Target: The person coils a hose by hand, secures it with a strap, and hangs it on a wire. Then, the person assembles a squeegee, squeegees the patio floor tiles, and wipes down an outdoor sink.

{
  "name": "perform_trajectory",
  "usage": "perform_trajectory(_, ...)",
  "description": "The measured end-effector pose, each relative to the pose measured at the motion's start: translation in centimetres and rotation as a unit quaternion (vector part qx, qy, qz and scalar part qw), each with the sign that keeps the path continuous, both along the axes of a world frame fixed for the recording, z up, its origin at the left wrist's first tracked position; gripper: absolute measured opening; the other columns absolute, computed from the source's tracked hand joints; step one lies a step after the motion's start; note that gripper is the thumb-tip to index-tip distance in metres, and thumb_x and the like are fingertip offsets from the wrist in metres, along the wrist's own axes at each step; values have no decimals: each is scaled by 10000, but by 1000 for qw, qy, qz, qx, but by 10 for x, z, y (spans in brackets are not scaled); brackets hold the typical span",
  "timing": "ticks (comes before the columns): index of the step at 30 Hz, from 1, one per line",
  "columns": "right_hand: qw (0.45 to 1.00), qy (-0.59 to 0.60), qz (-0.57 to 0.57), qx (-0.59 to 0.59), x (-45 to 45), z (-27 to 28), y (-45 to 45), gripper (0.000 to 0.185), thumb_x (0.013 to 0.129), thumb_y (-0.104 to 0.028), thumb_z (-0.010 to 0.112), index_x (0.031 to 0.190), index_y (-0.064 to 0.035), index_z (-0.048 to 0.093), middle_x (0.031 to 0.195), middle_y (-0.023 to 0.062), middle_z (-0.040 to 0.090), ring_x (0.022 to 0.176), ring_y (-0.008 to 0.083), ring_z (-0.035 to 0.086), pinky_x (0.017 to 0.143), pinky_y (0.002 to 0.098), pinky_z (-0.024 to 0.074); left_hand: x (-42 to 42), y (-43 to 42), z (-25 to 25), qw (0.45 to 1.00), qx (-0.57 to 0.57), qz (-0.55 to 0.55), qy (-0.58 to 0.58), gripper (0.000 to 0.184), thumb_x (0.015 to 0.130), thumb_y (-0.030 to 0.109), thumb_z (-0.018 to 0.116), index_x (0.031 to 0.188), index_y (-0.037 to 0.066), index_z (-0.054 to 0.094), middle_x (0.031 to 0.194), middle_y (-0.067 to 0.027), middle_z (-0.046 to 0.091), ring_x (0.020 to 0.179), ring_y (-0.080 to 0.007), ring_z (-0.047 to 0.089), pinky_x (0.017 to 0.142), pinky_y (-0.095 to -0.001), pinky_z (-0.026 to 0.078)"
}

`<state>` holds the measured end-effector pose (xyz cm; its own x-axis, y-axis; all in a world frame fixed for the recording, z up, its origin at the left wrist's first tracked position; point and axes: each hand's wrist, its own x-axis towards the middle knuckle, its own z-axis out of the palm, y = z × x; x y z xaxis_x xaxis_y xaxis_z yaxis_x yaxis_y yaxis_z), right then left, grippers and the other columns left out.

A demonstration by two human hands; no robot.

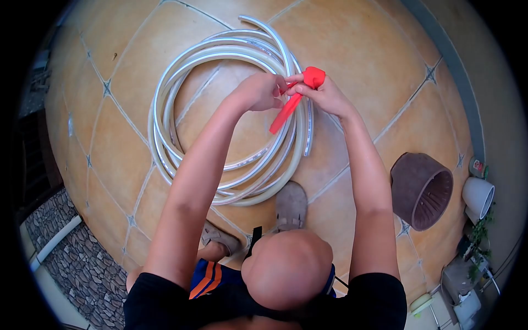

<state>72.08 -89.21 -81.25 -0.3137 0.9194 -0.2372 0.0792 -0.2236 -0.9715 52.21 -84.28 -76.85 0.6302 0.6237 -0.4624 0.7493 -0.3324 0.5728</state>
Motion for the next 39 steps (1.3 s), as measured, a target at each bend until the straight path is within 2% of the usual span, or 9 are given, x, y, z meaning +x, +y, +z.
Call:
perform_trajectory(3, 965, -162, 23, 205, -13, 15, -3, 354, 801, 37, 555, 1136, -66, 597, 1078, 124, 630, 945, 236, 627, 813, 313, 500, 1, 6, -45, 966, 45, 185, -175, 216, 743, 186, 652, 910, 51, 675, 946, -164, 646, 934, -303, 605, 800, -391, 478)
perform_trajectory(5, 858, -302, 13, 416, -17, 13, -5, 373, 789, 8, 597, 1149, -92, 598, 1094, 147, 618, 941, 272, 625, 792, 324, 510, 10, 10, -50, 975, 71, 189, -98, 266, 851, 272, 544, 962, 61, 662, 916, -157, 654, 910, -299, 614, 793, -389, 468)
perform_trajectory(9, 838, -339, -70, 421, -20, -7, -7, 292, 729, -64, 663, 1006, -87, 573, 902, 108, 613, 779, 264, 609, 669, 344, 513, 36, 20, -46, 987, -3, 161, 23, 511, 835, 509, 452, 906, 60, 686, 943, -181, 653, 920, -318, 611, 804, -402, 445)
perform_trajectory(12, 721, -330, -127, 596, -17, -26, 5, 277, 705, -80, 678, 944, -93, 537, 802, 67, 576, 703, 240, 582, 579, 334, 491, 48, 20, -65, 985, -57, 159, -41, 565, 779, 549, 515, 881, 23, 693, 912, -157, 668, 882, -294, 628, 795, -404, 435)
perform_trajectory(16, 724, -407, -139, 539, -12, -10, -8, 231, 688, -61, 691, 883, -85, 569, 768, 55, 576, 666, 224, 579, 554, 309, 485, 51, 15, -50, 886, -244, 332, -214, 243, 795, 212, 668, 772, -30, 652, 747, -100, 625, 701, -125, 574, 610, -266, 464)
perform_trajectory(20, 774, -373, -179, 479, -9, -8, -12, 100, 736, -83, 679, 800, -71, 604, 743, 65, 575, 649, 220, 583, 556, 309, 483, 56, -5, -44, 762, -189, 438, -437, 79, 849, 54, 590, 868, -22, 605, 789, -92, 623, 714, -125, 591, 645, -256, 495)
perform_trajectory(30, 926, -339, -145, 82, 49, -78, -53, 91, 801, -119, 631, 764, -41, 604, 744, 83, 585, 713, 228, 594, 649, 327, 464, 3, 0, -100, 402, -294, 674, -545, 432, 866, -78, 373, 1252, 76, 256, 1023, -232, 493, 699, -255, 556, 682, -427, 492)
perform_trajectory(34, 907, 174, -373, -89, 11, -31, -22, 275, 941, -183, 418, 710, -57, 497, 725, 55, 527, 740, 189, 515, 711, 323, 426, 1, 0, -77, 450, -344, 559, -605, 324, 862, -16, 384, 1159, 106, 348, 780, -136, 505, 595, -202, 436, 609, -370, 393)
perform_trajectory(39, 835, 455, -294, -100, -5, 12, 9, 317, 975, -240, 385, 696, -88, 386, 651, 20, 402, 554, 119, 361, 556, 294, 361, -5, -6, 23, 581, -321, 438, -606, 239, 843, -4, 420, 1052, 112, 400, 621, -45, 411, 534, -144, 310, 523, -298, 282)
